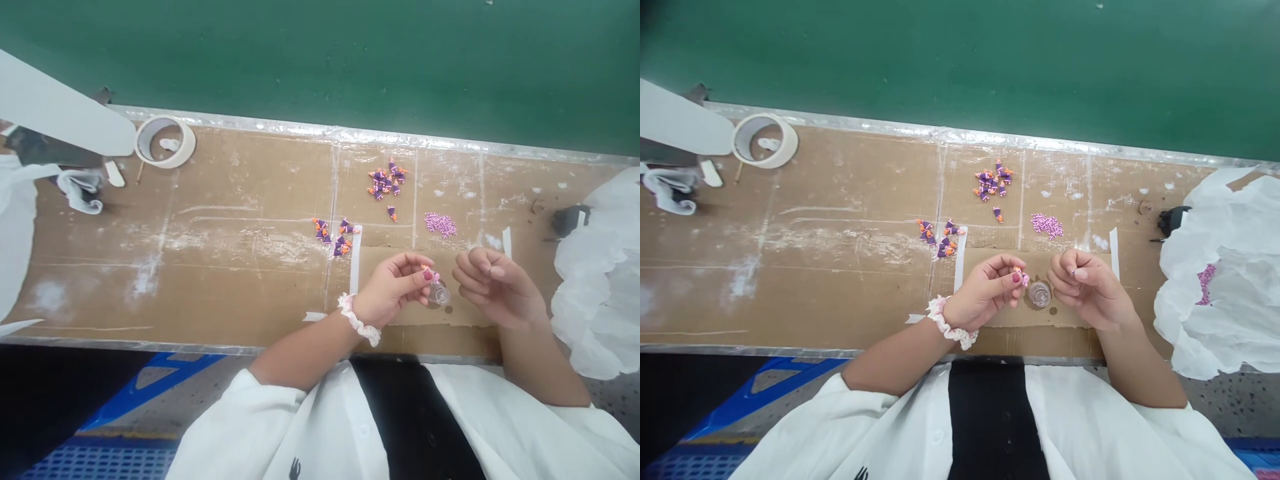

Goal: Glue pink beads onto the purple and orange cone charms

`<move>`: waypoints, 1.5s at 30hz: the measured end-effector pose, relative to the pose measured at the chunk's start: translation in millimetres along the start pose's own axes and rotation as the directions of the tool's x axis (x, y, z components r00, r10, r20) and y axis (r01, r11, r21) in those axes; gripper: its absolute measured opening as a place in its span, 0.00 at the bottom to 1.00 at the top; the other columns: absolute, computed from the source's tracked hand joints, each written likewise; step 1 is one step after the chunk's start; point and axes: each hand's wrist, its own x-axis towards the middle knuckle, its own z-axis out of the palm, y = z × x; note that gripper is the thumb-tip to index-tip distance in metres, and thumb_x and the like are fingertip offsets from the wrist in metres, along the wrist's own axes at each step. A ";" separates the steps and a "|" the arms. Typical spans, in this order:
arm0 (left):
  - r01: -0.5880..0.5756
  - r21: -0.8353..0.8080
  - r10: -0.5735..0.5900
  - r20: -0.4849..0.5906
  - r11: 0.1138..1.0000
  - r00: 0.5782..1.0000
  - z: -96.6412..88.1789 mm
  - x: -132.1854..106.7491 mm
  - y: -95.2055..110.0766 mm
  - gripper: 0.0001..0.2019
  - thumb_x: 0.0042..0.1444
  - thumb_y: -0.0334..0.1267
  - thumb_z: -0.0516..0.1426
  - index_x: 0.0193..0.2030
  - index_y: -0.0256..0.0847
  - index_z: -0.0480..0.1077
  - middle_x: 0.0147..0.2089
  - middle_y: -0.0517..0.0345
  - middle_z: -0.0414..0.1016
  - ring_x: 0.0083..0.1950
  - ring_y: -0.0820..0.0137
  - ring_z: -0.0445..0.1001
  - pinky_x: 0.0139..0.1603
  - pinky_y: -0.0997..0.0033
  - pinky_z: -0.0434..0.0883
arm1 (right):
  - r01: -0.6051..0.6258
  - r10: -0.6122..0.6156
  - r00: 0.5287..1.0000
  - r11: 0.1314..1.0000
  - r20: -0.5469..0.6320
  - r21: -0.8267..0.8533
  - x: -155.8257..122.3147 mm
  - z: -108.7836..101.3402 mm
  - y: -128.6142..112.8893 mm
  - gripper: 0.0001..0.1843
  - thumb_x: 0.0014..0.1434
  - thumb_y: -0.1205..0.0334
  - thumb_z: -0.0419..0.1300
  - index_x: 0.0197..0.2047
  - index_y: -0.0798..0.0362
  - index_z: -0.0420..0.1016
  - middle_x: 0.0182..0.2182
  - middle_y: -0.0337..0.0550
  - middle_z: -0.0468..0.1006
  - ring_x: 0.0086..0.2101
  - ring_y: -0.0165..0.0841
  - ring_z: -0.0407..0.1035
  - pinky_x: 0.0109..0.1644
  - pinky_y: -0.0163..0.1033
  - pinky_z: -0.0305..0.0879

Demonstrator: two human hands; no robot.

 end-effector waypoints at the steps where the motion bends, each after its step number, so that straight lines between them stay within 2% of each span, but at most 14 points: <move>1: -0.002 0.002 0.002 0.002 1.000 1.000 -0.1 0.0 0.1 0.15 0.45 0.37 0.68 0.37 0.35 0.70 0.31 0.60 0.74 0.26 0.80 0.70 0.25 0.79 0.69 | -0.009 0.009 1.000 1.000 -0.002 0.017 0.4 0.2 -0.3 0.12 0.53 0.61 0.65 0.25 0.53 0.66 0.21 0.32 0.49 0.20 0.23 0.43 0.18 0.30 0.39; 7: 0.000 0.025 0.001 -0.014 1.000 1.000 -0.6 -0.2 0.5 0.16 0.44 0.37 0.68 0.37 0.35 0.70 0.31 0.60 0.74 0.24 0.82 0.67 0.24 0.80 0.66 | -0.006 0.006 1.000 1.000 -0.011 -0.001 -0.9 2.3 -1.8 0.12 0.53 0.60 0.65 0.25 0.53 0.66 0.21 0.31 0.48 0.20 0.23 0.43 0.17 0.30 0.39; 10: 0.008 0.050 -0.006 -0.034 0.999 0.999 0.3 -0.8 0.5 0.16 0.44 0.38 0.68 0.37 0.35 0.70 0.30 0.61 0.73 0.23 0.82 0.67 0.23 0.80 0.65 | 0.040 -0.044 0.998 0.993 -0.036 -0.115 -2.2 3.5 -0.3 0.10 0.55 0.61 0.64 0.26 0.53 0.67 0.21 0.32 0.51 0.20 0.24 0.45 0.18 0.30 0.40; 14: 0.005 0.053 -0.003 -0.044 0.999 0.999 2.8 -2.0 -0.3 0.17 0.43 0.39 0.68 0.36 0.35 0.70 0.30 0.62 0.73 0.23 0.83 0.66 0.22 0.80 0.64 | 0.187 -0.208 0.978 0.923 -0.028 -0.337 -4.6 6.9 6.0 0.07 0.58 0.62 0.61 0.28 0.52 0.69 0.21 0.34 0.56 0.20 0.25 0.51 0.20 0.32 0.45; 17: -0.006 0.054 0.008 -0.037 0.998 0.999 4.0 -2.2 -2.0 0.16 0.43 0.38 0.68 0.36 0.35 0.69 0.29 0.62 0.73 0.22 0.82 0.67 0.21 0.81 0.64 | 0.298 -0.367 0.930 0.748 0.004 -0.592 -9.0 11.3 13.7 0.06 0.59 0.64 0.60 0.30 0.51 0.69 0.23 0.37 0.61 0.24 0.28 0.57 0.24 0.35 0.53; 21: -0.037 0.069 0.039 -0.016 0.997 0.999 3.9 -2.0 -4.5 0.15 0.45 0.37 0.68 0.36 0.35 0.69 0.29 0.63 0.73 0.22 0.82 0.67 0.21 0.81 0.65 | 0.319 -0.497 0.863 0.392 0.093 -0.863 -14.8 16.5 23.6 0.07 0.58 0.71 0.57 0.31 0.50 0.66 0.26 0.38 0.65 0.26 0.30 0.60 0.28 0.37 0.56; 24: -0.049 0.093 0.051 -0.021 0.994 0.998 3.9 -2.3 -5.1 0.15 0.45 0.39 0.68 0.36 0.35 0.69 0.30 0.62 0.73 0.21 0.83 0.66 0.21 0.80 0.65 | 0.339 -0.550 0.813 0.181 0.191 -0.923 -15.5 18.5 27.0 0.09 0.57 0.74 0.56 0.32 0.50 0.64 0.25 0.36 0.63 0.25 0.28 0.59 0.27 0.36 0.54; 29: -0.036 0.160 0.041 -0.032 0.987 0.999 4.5 -2.8 -5.6 0.16 0.45 0.40 0.67 0.36 0.35 0.69 0.29 0.61 0.74 0.20 0.83 0.65 0.20 0.80 0.65 | 0.344 -0.564 0.765 -0.048 0.310 -0.938 -14.1 21.7 26.2 0.11 0.57 0.76 0.55 0.34 0.50 0.61 0.26 0.36 0.64 0.25 0.27 0.59 0.24 0.34 0.52; 32: -0.038 0.181 0.044 -0.031 0.983 0.999 5.5 -2.5 -6.0 0.16 0.44 0.40 0.68 0.35 0.34 0.69 0.28 0.62 0.73 0.20 0.83 0.65 0.20 0.80 0.65 | 0.348 -0.555 0.761 -0.088 0.336 -0.933 -14.3 21.9 26.4 0.11 0.57 0.76 0.55 0.35 0.50 0.61 0.26 0.36 0.64 0.25 0.27 0.59 0.24 0.34 0.53; 39: -0.062 0.249 0.075 -0.046 0.966 0.996 8.9 -3.4 -4.2 0.16 0.43 0.40 0.68 0.33 0.34 0.69 0.26 0.62 0.71 0.22 0.81 0.68 0.19 0.82 0.67 | 0.329 -0.514 0.796 -0.076 0.320 -0.941 -16.4 16.5 28.7 0.10 0.58 0.75 0.55 0.35 0.49 0.61 0.28 0.37 0.65 0.26 0.29 0.60 0.26 0.35 0.55; 45: -0.128 0.360 0.156 -0.051 0.924 0.986 9.2 -6.3 -5.4 0.12 0.46 0.38 0.66 0.33 0.34 0.70 0.26 0.60 0.72 0.25 0.80 0.70 0.22 0.82 0.71 | 0.307 -0.504 0.806 -0.091 0.310 -0.947 -17.9 16.6 29.8 0.10 0.58 0.75 0.55 0.36 0.49 0.62 0.28 0.37 0.65 0.26 0.28 0.59 0.25 0.35 0.53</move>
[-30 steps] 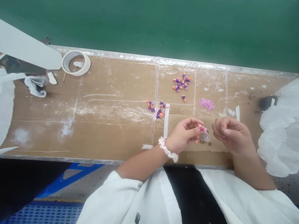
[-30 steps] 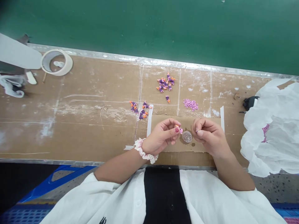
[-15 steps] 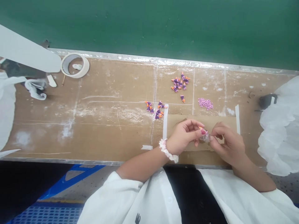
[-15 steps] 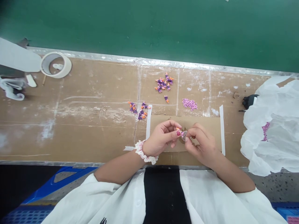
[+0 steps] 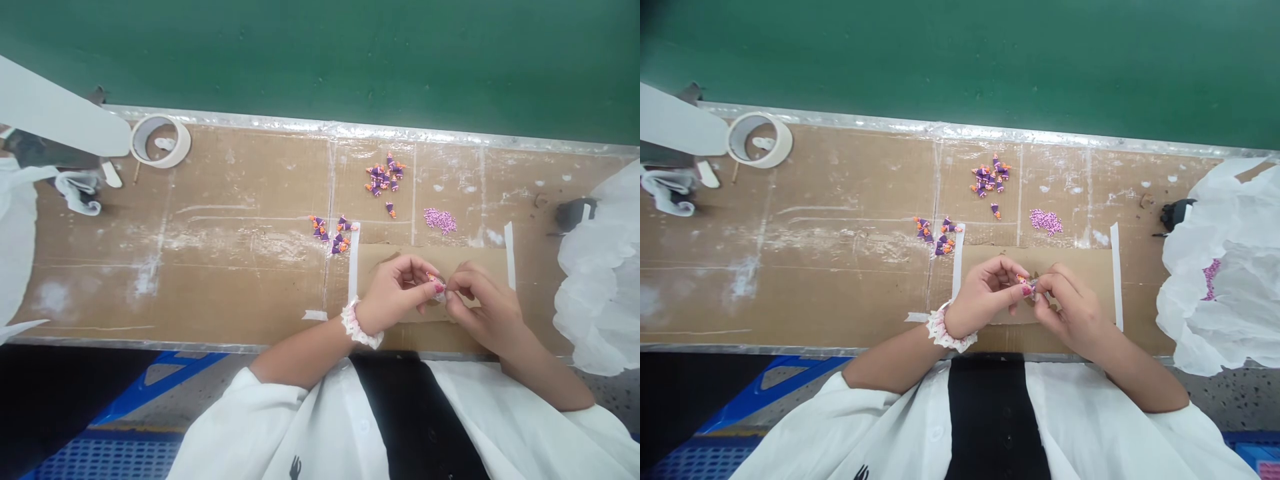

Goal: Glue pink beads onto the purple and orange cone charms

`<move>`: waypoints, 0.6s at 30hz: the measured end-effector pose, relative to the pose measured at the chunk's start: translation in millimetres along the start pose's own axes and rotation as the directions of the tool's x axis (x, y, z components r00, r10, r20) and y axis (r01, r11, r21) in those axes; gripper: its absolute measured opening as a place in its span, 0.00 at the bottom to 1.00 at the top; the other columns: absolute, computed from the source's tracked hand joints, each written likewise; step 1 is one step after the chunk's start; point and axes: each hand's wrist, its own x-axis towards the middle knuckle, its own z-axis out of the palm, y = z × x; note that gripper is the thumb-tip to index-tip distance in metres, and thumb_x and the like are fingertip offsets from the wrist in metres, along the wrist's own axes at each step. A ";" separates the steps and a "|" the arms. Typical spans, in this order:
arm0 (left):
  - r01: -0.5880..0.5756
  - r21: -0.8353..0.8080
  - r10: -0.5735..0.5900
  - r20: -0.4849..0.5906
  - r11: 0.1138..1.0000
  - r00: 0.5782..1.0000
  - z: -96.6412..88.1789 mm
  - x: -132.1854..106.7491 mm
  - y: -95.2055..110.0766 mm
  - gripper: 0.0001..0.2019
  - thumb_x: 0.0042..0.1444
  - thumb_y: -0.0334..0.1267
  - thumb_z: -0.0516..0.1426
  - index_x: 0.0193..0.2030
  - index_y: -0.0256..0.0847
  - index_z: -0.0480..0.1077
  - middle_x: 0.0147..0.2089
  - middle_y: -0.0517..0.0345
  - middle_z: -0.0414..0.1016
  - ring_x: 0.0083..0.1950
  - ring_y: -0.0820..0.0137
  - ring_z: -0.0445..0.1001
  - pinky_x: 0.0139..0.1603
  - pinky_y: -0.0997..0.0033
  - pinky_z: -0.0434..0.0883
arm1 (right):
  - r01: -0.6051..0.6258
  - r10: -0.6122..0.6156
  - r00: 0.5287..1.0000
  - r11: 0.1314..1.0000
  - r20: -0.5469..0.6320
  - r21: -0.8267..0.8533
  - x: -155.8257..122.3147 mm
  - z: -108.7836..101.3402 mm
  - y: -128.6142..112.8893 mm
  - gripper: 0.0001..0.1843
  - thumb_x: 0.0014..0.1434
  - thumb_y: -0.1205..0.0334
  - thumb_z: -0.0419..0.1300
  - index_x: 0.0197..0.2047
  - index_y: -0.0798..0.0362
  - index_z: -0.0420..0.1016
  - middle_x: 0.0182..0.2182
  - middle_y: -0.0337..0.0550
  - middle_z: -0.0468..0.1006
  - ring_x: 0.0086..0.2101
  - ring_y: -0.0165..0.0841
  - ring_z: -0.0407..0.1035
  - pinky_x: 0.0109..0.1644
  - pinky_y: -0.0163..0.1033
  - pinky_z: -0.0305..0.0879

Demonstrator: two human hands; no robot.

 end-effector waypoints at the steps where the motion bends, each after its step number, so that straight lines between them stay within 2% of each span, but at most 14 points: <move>1: -0.003 0.015 0.003 -0.007 1.000 1.000 0.1 -0.5 -0.1 0.13 0.46 0.38 0.66 0.33 0.34 0.71 0.27 0.60 0.72 0.25 0.79 0.70 0.22 0.81 0.71 | -0.001 0.001 1.000 1.000 0.000 0.003 -0.1 0.1 -0.3 0.10 0.58 0.75 0.55 0.36 0.49 0.62 0.28 0.37 0.65 0.26 0.28 0.60 0.25 0.35 0.53; 4: 0.007 0.010 -0.007 -0.007 1.000 1.000 0.6 -1.2 -0.2 0.13 0.45 0.39 0.67 0.33 0.34 0.70 0.27 0.60 0.72 0.24 0.79 0.70 0.21 0.81 0.71 | 0.001 -0.001 1.000 1.000 -0.002 0.006 -0.4 -0.2 -1.8 0.10 0.59 0.74 0.54 0.36 0.49 0.62 0.27 0.37 0.65 0.25 0.28 0.60 0.26 0.35 0.54; 9: 0.028 -0.092 -0.026 0.028 0.995 0.999 2.7 0.0 -2.5 0.17 0.41 0.41 0.69 0.32 0.34 0.70 0.26 0.60 0.73 0.22 0.77 0.71 0.18 0.80 0.69 | -0.009 0.009 1.000 1.000 -0.013 -0.019 0.0 -2.5 -5.4 0.10 0.59 0.74 0.54 0.36 0.49 0.61 0.27 0.37 0.65 0.26 0.28 0.60 0.25 0.35 0.54; 13: 0.059 -0.155 -0.058 0.015 0.986 0.998 3.7 1.1 -6.5 0.18 0.41 0.43 0.69 0.32 0.34 0.70 0.26 0.60 0.73 0.22 0.78 0.71 0.17 0.80 0.68 | 0.023 -0.023 0.999 1.000 -0.042 0.007 1.4 -2.8 -6.9 0.10 0.58 0.75 0.54 0.36 0.49 0.62 0.26 0.37 0.64 0.25 0.28 0.59 0.25 0.35 0.55; 18: 0.093 -0.162 -0.089 0.034 0.982 0.995 2.5 1.0 -8.8 0.18 0.41 0.43 0.69 0.32 0.34 0.69 0.25 0.62 0.72 0.18 0.79 0.69 0.16 0.81 0.66 | 0.021 -0.019 0.999 0.999 -0.038 0.040 1.3 -3.3 -7.7 0.11 0.58 0.75 0.54 0.36 0.48 0.61 0.26 0.37 0.63 0.25 0.28 0.60 0.25 0.35 0.56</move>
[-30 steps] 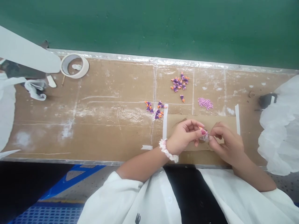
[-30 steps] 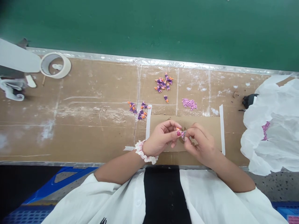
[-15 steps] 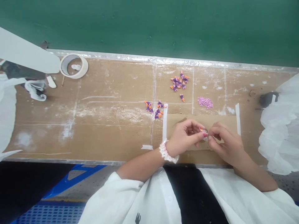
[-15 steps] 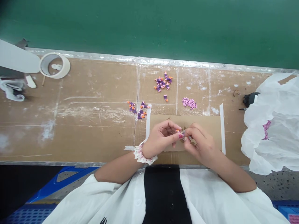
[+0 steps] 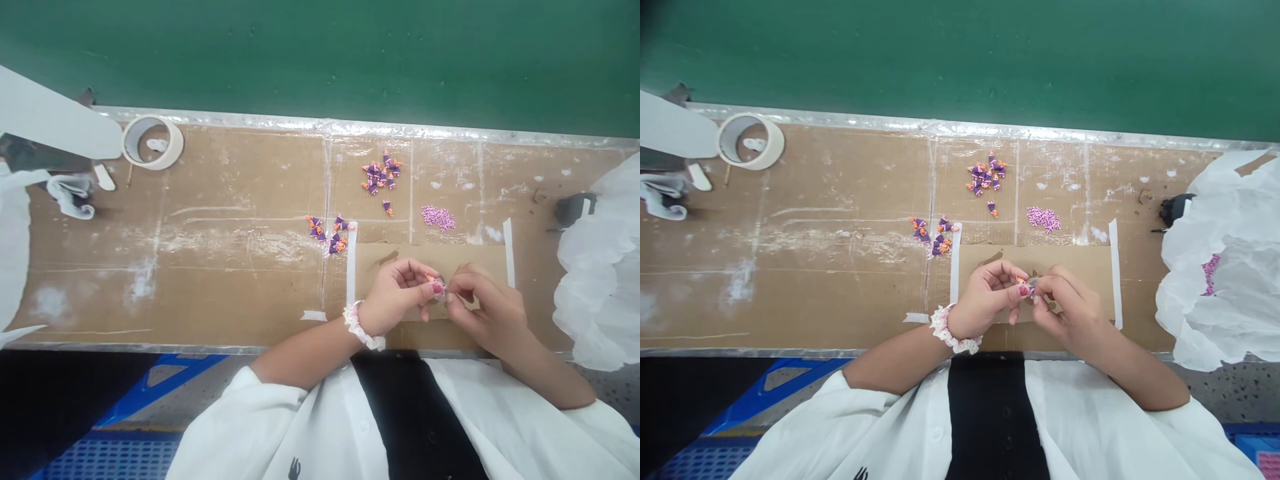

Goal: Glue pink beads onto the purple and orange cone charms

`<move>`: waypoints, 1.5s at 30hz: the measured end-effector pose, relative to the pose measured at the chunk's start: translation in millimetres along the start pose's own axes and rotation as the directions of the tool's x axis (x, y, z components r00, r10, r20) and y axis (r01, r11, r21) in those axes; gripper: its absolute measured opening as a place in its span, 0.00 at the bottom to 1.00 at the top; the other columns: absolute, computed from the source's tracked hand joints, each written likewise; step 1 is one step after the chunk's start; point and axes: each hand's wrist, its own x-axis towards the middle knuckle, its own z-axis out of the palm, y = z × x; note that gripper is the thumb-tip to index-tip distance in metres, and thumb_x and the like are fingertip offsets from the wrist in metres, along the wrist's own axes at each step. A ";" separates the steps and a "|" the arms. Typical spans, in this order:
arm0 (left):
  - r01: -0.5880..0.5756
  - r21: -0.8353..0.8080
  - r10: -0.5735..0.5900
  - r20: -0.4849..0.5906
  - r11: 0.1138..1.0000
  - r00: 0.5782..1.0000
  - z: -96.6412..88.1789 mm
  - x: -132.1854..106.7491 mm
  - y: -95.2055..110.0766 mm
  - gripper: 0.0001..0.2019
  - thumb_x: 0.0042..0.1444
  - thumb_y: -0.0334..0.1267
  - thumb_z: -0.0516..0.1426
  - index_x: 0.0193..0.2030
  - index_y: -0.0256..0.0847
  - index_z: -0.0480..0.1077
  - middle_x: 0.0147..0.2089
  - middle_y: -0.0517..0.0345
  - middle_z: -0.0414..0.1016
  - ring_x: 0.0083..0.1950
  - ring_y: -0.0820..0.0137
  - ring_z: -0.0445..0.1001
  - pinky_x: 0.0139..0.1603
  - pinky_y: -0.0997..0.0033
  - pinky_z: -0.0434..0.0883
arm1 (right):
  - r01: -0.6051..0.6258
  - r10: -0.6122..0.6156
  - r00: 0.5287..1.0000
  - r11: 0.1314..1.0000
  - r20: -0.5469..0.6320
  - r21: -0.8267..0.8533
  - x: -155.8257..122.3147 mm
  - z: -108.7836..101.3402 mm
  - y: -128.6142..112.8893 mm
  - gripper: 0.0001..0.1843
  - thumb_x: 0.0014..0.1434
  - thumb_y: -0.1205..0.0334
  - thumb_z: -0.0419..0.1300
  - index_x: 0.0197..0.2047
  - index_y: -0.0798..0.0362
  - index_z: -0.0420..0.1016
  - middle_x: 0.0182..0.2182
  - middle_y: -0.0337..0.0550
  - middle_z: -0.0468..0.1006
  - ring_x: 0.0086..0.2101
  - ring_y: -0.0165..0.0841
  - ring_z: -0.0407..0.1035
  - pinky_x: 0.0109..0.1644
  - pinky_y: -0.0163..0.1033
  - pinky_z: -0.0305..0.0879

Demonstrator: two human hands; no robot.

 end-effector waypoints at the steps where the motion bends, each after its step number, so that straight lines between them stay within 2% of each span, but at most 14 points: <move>1: 0.001 0.001 -0.001 0.004 1.000 1.000 -0.4 -0.2 0.0 0.18 0.41 0.43 0.69 0.32 0.34 0.69 0.26 0.62 0.72 0.18 0.79 0.69 0.16 0.81 0.66 | 0.000 0.000 1.000 1.000 0.001 0.001 -0.3 -0.1 -0.2 0.11 0.58 0.75 0.54 0.35 0.48 0.61 0.26 0.37 0.63 0.25 0.28 0.59 0.25 0.35 0.56; 7: -0.003 -0.017 0.004 0.048 1.000 0.999 -1.2 -2.3 0.4 0.17 0.43 0.41 0.68 0.33 0.34 0.69 0.27 0.61 0.73 0.19 0.77 0.71 0.16 0.80 0.68 | 0.002 -0.002 1.000 1.000 0.010 -0.010 -2.0 0.2 -1.3 0.12 0.57 0.77 0.54 0.36 0.48 0.61 0.26 0.37 0.63 0.25 0.29 0.59 0.25 0.35 0.55; 18: -0.057 0.019 0.056 0.048 0.998 0.997 -0.2 -2.5 4.4 0.14 0.44 0.38 0.68 0.32 0.34 0.69 0.27 0.59 0.74 0.23 0.77 0.72 0.17 0.80 0.71 | -0.060 0.060 0.998 0.998 0.009 -0.007 -1.6 1.1 -4.8 0.10 0.58 0.76 0.54 0.34 0.50 0.62 0.25 0.37 0.64 0.24 0.27 0.58 0.24 0.35 0.53; 24: -0.114 -0.014 0.115 0.041 0.993 0.993 -2.4 0.9 5.4 0.13 0.45 0.37 0.67 0.33 0.33 0.71 0.28 0.58 0.75 0.26 0.76 0.73 0.19 0.80 0.71 | -0.121 0.111 0.991 0.979 0.070 0.166 5.4 -5.6 -0.5 0.08 0.60 0.74 0.56 0.35 0.50 0.67 0.26 0.37 0.68 0.24 0.27 0.62 0.25 0.34 0.59; 30: -0.111 -0.007 0.111 0.012 0.994 0.994 -3.1 1.7 8.1 0.13 0.45 0.37 0.67 0.33 0.34 0.70 0.27 0.60 0.75 0.20 0.79 0.71 0.19 0.80 0.69 | -0.119 0.098 0.990 0.965 0.102 0.235 5.3 -11.9 1.1 0.10 0.61 0.73 0.57 0.42 0.49 0.71 0.30 0.40 0.73 0.28 0.29 0.67 0.29 0.36 0.64; 33: -0.111 -0.017 0.112 0.015 0.994 0.994 -5.1 2.2 8.1 0.12 0.46 0.37 0.67 0.33 0.35 0.70 0.27 0.61 0.75 0.19 0.80 0.70 0.19 0.79 0.68 | -0.166 0.147 0.985 0.945 0.088 0.282 4.0 -11.6 2.0 0.09 0.60 0.71 0.58 0.42 0.48 0.73 0.31 0.40 0.74 0.29 0.30 0.68 0.30 0.37 0.64; 35: -0.116 -0.027 0.116 -0.001 0.993 0.993 -6.7 2.7 8.2 0.12 0.46 0.38 0.67 0.34 0.35 0.70 0.25 0.62 0.74 0.18 0.80 0.68 0.19 0.79 0.67 | -0.240 0.240 0.970 0.902 0.045 0.359 4.4 -11.3 4.5 0.07 0.60 0.69 0.60 0.39 0.47 0.75 0.30 0.40 0.74 0.30 0.31 0.68 0.30 0.37 0.64; 37: -0.125 -0.038 0.123 -0.034 0.991 0.992 -8.2 2.9 9.4 0.13 0.46 0.38 0.67 0.34 0.36 0.70 0.23 0.64 0.73 0.18 0.81 0.67 0.19 0.79 0.65 | -0.318 0.349 0.936 0.799 0.038 0.511 6.6 -12.0 8.9 0.03 0.60 0.65 0.61 0.36 0.47 0.75 0.28 0.40 0.72 0.28 0.31 0.66 0.28 0.37 0.63; 38: -0.130 -0.048 0.128 -0.049 0.990 0.991 -8.9 2.9 10.3 0.13 0.46 0.38 0.67 0.34 0.36 0.70 0.23 0.64 0.72 0.18 0.81 0.67 0.19 0.79 0.65 | -0.350 0.391 0.918 0.716 0.068 0.604 8.4 -12.9 11.7 0.02 0.60 0.63 0.61 0.34 0.48 0.74 0.26 0.39 0.70 0.26 0.30 0.64 0.27 0.36 0.61; 40: -0.139 -0.079 0.134 -0.068 0.987 0.989 -10.2 2.7 12.8 0.14 0.45 0.38 0.68 0.34 0.36 0.69 0.24 0.63 0.72 0.18 0.81 0.66 0.19 0.79 0.64 | -0.407 0.431 0.885 0.528 0.177 0.745 12.7 -15.7 17.6 0.07 0.60 0.57 0.60 0.32 0.49 0.72 0.22 0.36 0.64 0.22 0.27 0.58 0.23 0.34 0.55; 41: -0.144 -0.094 0.138 -0.074 0.985 0.988 -10.7 2.4 14.2 0.14 0.44 0.37 0.68 0.34 0.36 0.69 0.24 0.63 0.73 0.18 0.81 0.65 0.19 0.79 0.64 | -0.437 0.439 0.869 0.465 0.228 0.770 14.8 -17.2 20.7 0.09 0.60 0.55 0.60 0.31 0.49 0.70 0.21 0.34 0.62 0.20 0.26 0.55 0.22 0.34 0.53; 42: -0.148 -0.106 0.140 -0.082 0.983 0.987 -11.1 2.2 15.6 0.14 0.44 0.37 0.68 0.34 0.37 0.69 0.25 0.63 0.73 0.18 0.81 0.65 0.18 0.79 0.63 | -0.472 0.447 0.855 0.458 0.264 0.753 16.7 -18.4 23.9 0.11 0.60 0.53 0.59 0.30 0.49 0.69 0.21 0.34 0.60 0.20 0.26 0.54 0.22 0.34 0.52; 43: -0.148 -0.114 0.139 -0.089 0.982 0.986 -11.3 2.0 16.9 0.13 0.45 0.37 0.68 0.34 0.37 0.70 0.25 0.63 0.73 0.19 0.82 0.65 0.18 0.80 0.63 | -0.509 0.460 0.843 0.520 0.277 0.686 18.2 -19.0 27.4 0.12 0.60 0.52 0.60 0.29 0.50 0.68 0.21 0.34 0.61 0.20 0.27 0.54 0.23 0.34 0.52; 45: -0.145 -0.135 0.132 -0.101 0.980 0.986 -11.0 1.8 19.2 0.13 0.45 0.37 0.68 0.34 0.37 0.70 0.25 0.63 0.72 0.19 0.82 0.64 0.17 0.81 0.61 | -0.542 0.496 0.840 0.755 0.218 0.368 19.8 -17.5 35.2 0.12 0.58 0.54 0.60 0.28 0.51 0.67 0.22 0.36 0.64 0.22 0.28 0.57 0.25 0.35 0.53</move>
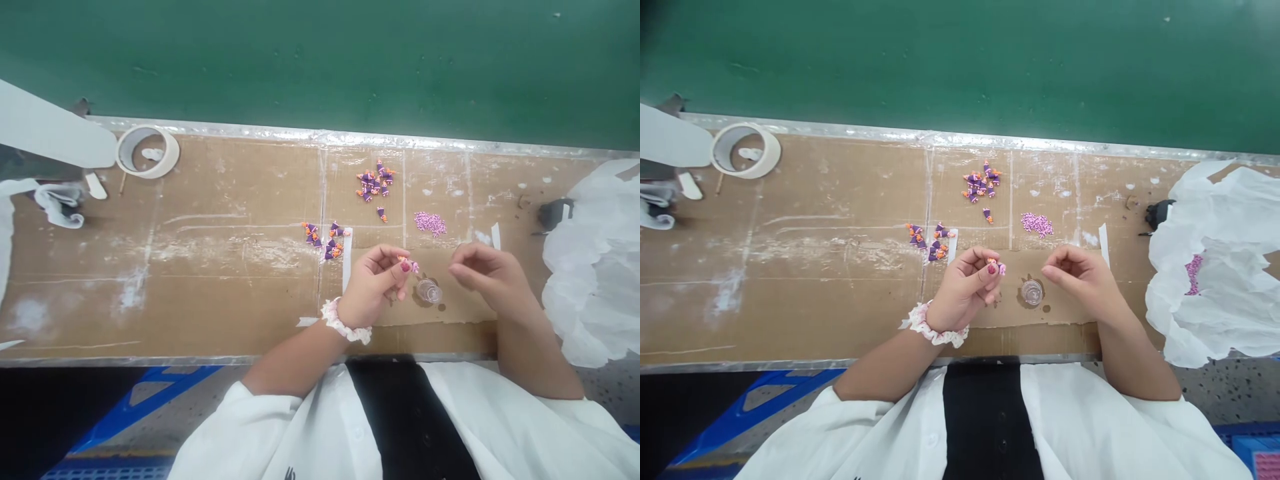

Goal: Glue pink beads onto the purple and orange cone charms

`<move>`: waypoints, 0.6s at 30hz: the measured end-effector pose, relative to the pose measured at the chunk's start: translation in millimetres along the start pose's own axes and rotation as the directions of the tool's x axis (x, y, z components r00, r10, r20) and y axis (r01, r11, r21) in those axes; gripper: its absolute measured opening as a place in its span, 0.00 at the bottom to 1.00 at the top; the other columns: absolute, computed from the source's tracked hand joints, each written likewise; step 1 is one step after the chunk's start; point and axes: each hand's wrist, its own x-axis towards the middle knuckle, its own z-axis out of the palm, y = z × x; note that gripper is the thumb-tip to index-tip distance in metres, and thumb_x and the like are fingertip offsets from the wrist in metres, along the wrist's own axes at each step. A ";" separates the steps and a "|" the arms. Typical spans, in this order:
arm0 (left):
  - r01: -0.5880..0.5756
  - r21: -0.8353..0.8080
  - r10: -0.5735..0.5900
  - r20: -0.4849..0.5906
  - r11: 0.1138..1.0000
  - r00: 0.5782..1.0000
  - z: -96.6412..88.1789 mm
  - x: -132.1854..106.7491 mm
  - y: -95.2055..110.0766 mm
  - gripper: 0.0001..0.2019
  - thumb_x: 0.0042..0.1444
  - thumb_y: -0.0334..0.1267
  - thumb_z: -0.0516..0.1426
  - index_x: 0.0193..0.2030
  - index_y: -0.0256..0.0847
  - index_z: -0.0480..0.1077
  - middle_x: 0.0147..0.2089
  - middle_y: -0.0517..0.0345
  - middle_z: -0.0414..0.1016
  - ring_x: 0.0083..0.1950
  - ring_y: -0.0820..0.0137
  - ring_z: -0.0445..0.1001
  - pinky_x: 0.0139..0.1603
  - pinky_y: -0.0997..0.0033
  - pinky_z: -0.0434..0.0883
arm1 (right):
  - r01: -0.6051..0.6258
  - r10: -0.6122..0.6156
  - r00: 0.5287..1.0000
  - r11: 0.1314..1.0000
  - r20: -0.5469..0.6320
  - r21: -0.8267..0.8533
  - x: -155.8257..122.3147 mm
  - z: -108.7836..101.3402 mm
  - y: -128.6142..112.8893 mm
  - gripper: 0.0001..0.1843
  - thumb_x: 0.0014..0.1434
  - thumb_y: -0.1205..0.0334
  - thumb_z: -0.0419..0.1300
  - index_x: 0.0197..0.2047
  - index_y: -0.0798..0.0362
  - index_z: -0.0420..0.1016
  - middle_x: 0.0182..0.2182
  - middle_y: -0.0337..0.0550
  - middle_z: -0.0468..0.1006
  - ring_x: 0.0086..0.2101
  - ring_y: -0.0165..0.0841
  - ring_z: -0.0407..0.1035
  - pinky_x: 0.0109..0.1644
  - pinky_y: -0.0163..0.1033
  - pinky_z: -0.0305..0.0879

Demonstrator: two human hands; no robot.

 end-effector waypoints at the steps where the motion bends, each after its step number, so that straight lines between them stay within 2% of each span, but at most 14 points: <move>1: 0.006 -0.018 -0.006 -0.002 1.000 1.000 0.6 0.1 0.9 0.13 0.44 0.37 0.68 0.34 0.37 0.70 0.24 0.63 0.71 0.19 0.82 0.63 0.17 0.82 0.61 | 0.010 -0.024 0.998 0.969 -0.052 -0.246 2.6 0.3 4.0 0.11 0.58 0.56 0.60 0.27 0.51 0.66 0.23 0.38 0.66 0.24 0.29 0.59 0.27 0.36 0.53; 2: 0.013 -0.040 -0.013 -0.001 0.999 1.000 1.4 0.2 1.7 0.13 0.44 0.37 0.68 0.33 0.37 0.71 0.23 0.64 0.70 0.19 0.83 0.62 0.17 0.82 0.61 | 0.014 -0.061 0.994 0.888 -0.088 -0.459 5.0 1.5 8.4 0.11 0.57 0.58 0.58 0.26 0.52 0.65 0.24 0.39 0.67 0.25 0.31 0.60 0.28 0.36 0.52; 4: 0.027 -0.080 -0.027 -0.001 0.996 1.000 3.0 0.5 2.7 0.14 0.42 0.36 0.69 0.33 0.36 0.71 0.22 0.64 0.69 0.20 0.83 0.62 0.17 0.83 0.61 | 0.019 -0.111 0.990 0.701 -0.083 -0.713 8.2 5.5 16.6 0.11 0.58 0.60 0.55 0.25 0.52 0.61 0.24 0.40 0.67 0.26 0.31 0.59 0.27 0.35 0.49; 7: 0.046 -0.104 -0.047 -0.001 0.994 0.999 3.8 0.9 2.9 0.14 0.42 0.36 0.69 0.33 0.36 0.71 0.22 0.64 0.69 0.20 0.83 0.62 0.18 0.83 0.62 | 0.034 -0.071 0.997 0.496 -0.002 -0.868 7.2 11.5 21.6 0.13 0.60 0.61 0.51 0.24 0.52 0.55 0.22 0.39 0.63 0.23 0.29 0.56 0.24 0.34 0.43; 9: 0.050 -0.103 -0.051 -0.001 0.993 0.999 3.3 1.2 2.4 0.13 0.43 0.36 0.69 0.33 0.36 0.71 0.22 0.64 0.69 0.20 0.83 0.62 0.18 0.83 0.61 | 0.013 -0.019 1.000 0.381 0.006 -0.925 3.4 12.7 19.0 0.14 0.62 0.61 0.49 0.25 0.52 0.54 0.21 0.38 0.61 0.21 0.28 0.53 0.23 0.34 0.39; 12: 0.040 -0.093 -0.042 -0.010 0.995 0.999 2.6 1.8 1.9 0.13 0.43 0.35 0.69 0.33 0.36 0.71 0.24 0.62 0.71 0.20 0.83 0.62 0.18 0.82 0.61 | -0.015 0.105 0.994 0.278 0.015 -0.960 -1.9 10.1 10.1 0.13 0.63 0.61 0.49 0.26 0.52 0.54 0.20 0.36 0.60 0.20 0.28 0.51 0.23 0.34 0.37; 18: 0.033 -0.067 -0.036 -0.041 0.997 0.998 3.0 4.1 1.5 0.15 0.40 0.36 0.70 0.32 0.36 0.71 0.25 0.62 0.71 0.21 0.83 0.61 0.18 0.82 0.61 | -0.033 0.302 0.953 0.203 0.031 -0.979 -5.3 5.6 -5.3 0.12 0.63 0.62 0.49 0.27 0.51 0.54 0.20 0.37 0.62 0.21 0.29 0.55 0.23 0.35 0.38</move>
